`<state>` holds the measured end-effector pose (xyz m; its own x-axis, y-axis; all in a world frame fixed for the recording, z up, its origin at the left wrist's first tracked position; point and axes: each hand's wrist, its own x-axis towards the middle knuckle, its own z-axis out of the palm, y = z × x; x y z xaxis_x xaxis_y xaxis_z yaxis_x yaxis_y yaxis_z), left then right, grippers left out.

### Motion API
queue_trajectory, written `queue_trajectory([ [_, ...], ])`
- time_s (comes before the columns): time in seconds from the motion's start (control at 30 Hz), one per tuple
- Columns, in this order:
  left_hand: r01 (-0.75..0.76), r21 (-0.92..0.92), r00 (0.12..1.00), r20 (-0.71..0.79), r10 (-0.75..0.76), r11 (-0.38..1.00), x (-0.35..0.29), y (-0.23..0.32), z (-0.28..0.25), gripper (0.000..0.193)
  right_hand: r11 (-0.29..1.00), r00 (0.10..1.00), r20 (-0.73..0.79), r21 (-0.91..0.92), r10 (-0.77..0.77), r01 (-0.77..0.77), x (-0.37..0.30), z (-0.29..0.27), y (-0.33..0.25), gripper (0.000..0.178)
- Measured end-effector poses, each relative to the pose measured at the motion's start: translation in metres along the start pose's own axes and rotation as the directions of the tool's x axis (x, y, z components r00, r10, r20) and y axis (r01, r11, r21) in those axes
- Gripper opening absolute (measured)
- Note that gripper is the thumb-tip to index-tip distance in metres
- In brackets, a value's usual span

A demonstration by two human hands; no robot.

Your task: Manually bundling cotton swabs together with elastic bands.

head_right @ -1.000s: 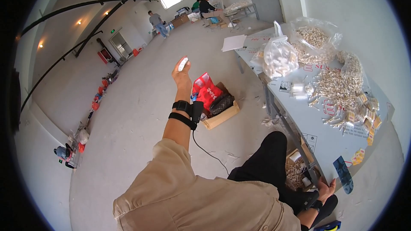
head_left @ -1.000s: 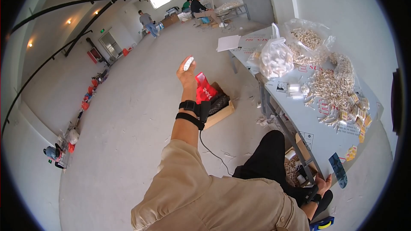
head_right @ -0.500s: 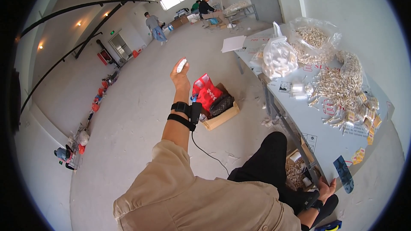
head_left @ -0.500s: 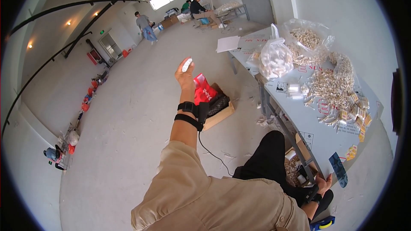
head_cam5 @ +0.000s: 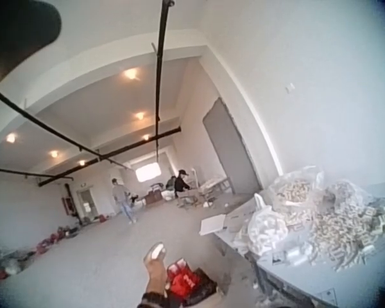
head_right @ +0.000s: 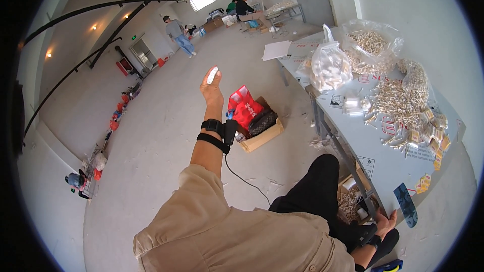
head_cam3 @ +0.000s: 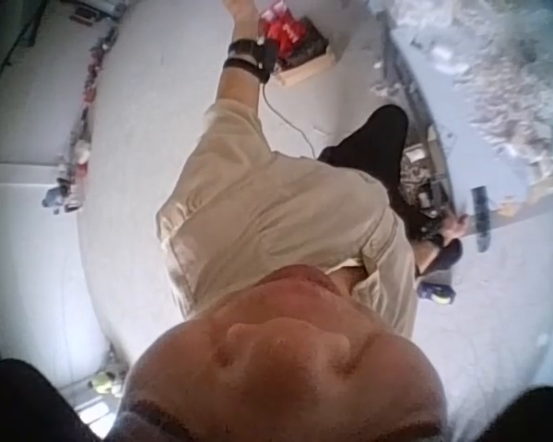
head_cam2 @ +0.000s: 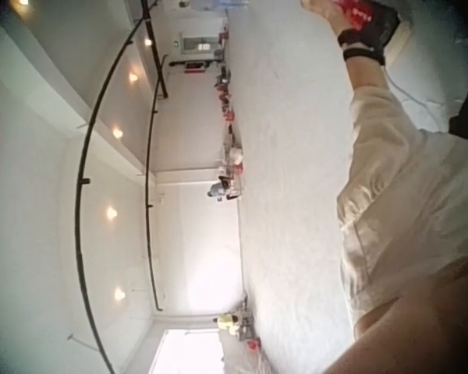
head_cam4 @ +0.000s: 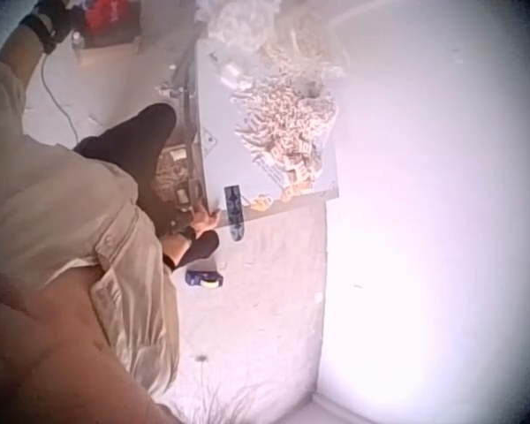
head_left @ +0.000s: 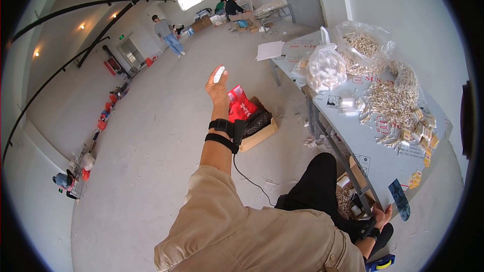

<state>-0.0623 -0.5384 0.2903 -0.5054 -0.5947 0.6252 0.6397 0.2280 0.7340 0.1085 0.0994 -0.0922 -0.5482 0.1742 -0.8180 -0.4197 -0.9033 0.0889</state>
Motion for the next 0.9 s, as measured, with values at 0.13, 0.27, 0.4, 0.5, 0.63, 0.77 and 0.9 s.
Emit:
queue_trajectory([
  [0.13,-0.005,-0.034,1.0,0.003,0.005,0.999,0.0,-0.003,-0.001,0.03,0.999,0.998,0.032,-0.004,0.047,-0.046,0.003,-0.005,-0.007,0.036],
  [0.27,-0.039,0.015,0.999,-0.032,0.039,0.999,0.001,-0.003,-0.007,0.028,1.0,0.999,0.027,-0.012,0.025,-0.025,-0.003,-0.002,0.003,0.034],
  [0.4,-0.043,0.031,0.998,-0.036,0.044,0.999,-0.002,-0.005,-0.005,0.027,0.999,0.998,0.065,-0.032,0.003,-0.001,0.007,-0.009,-0.006,0.035],
  [0.5,-0.027,0.004,0.999,-0.036,0.027,1.0,0.0,-0.004,-0.008,0.027,0.999,0.999,0.048,-0.03,0.022,-0.021,0.014,-0.008,-0.009,0.036],
  [0.63,-0.002,0.021,0.999,-0.04,0.003,1.0,-0.005,0.001,-0.003,0.027,0.991,0.991,0.07,-0.063,-0.112,0.116,0.008,-0.008,0.0,0.038],
  [0.77,-0.013,-0.014,0.999,-0.036,0.012,1.0,-0.002,0.003,0.003,0.028,0.867,0.958,0.063,-0.447,0.279,-0.223,-0.031,0.001,0.082,0.04],
  [0.9,-0.044,-0.009,0.999,-0.019,0.043,0.999,-0.005,0.011,0.007,0.028,0.385,0.625,0.501,-0.864,0.599,0.324,-0.162,0.08,0.229,0.039],
])
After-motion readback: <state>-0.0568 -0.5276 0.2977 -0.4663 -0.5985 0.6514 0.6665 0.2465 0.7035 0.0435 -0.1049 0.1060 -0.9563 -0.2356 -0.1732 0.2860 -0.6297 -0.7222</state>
